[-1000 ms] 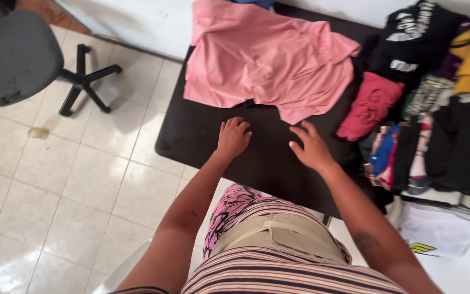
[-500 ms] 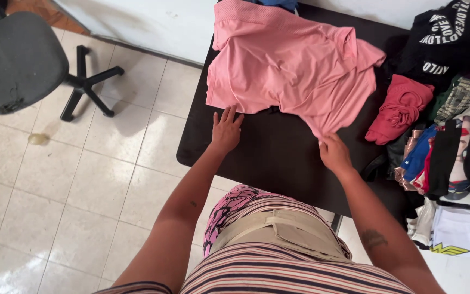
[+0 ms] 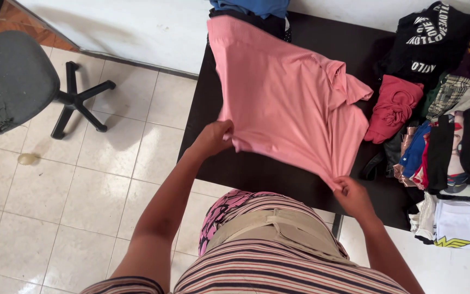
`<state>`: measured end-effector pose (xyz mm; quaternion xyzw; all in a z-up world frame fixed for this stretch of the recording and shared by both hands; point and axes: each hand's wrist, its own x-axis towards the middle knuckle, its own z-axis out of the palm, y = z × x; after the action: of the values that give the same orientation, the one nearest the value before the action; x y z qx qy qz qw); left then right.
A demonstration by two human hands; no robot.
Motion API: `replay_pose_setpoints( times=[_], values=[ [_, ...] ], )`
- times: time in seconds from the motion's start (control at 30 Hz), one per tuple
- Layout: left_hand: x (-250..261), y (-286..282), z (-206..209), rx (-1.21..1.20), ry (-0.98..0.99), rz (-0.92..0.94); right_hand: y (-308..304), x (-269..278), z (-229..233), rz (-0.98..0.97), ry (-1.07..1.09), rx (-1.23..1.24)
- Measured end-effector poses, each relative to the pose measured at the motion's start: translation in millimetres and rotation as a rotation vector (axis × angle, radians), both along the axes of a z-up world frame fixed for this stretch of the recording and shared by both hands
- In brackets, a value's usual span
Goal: The person folds several garments on a table, including a white t-shirt, a black t-shirt with a graphic, a pink top, a light pink top, and a black top. Each item is smoothed, folded into a compact rectangle, and placed on a growing stack on the right side of the table.
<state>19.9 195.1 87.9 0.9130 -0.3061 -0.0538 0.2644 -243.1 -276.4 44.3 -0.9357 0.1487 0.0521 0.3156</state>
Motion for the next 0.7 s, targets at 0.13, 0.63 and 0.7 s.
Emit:
replay_pose_setpoints(
  times=[0.13,0.63,0.7],
  values=[
    [-34,-1,68,-0.261,0.446,-0.099,11,0,5,0.157,0.390,0.004],
    [-18,-5,-82,0.420,-0.073,0.291,41,111,47,0.062,0.280,-0.187],
    [-9,-7,-69,0.419,-0.014,0.354,45,124,35,0.059,0.306,-0.210]
  ],
)
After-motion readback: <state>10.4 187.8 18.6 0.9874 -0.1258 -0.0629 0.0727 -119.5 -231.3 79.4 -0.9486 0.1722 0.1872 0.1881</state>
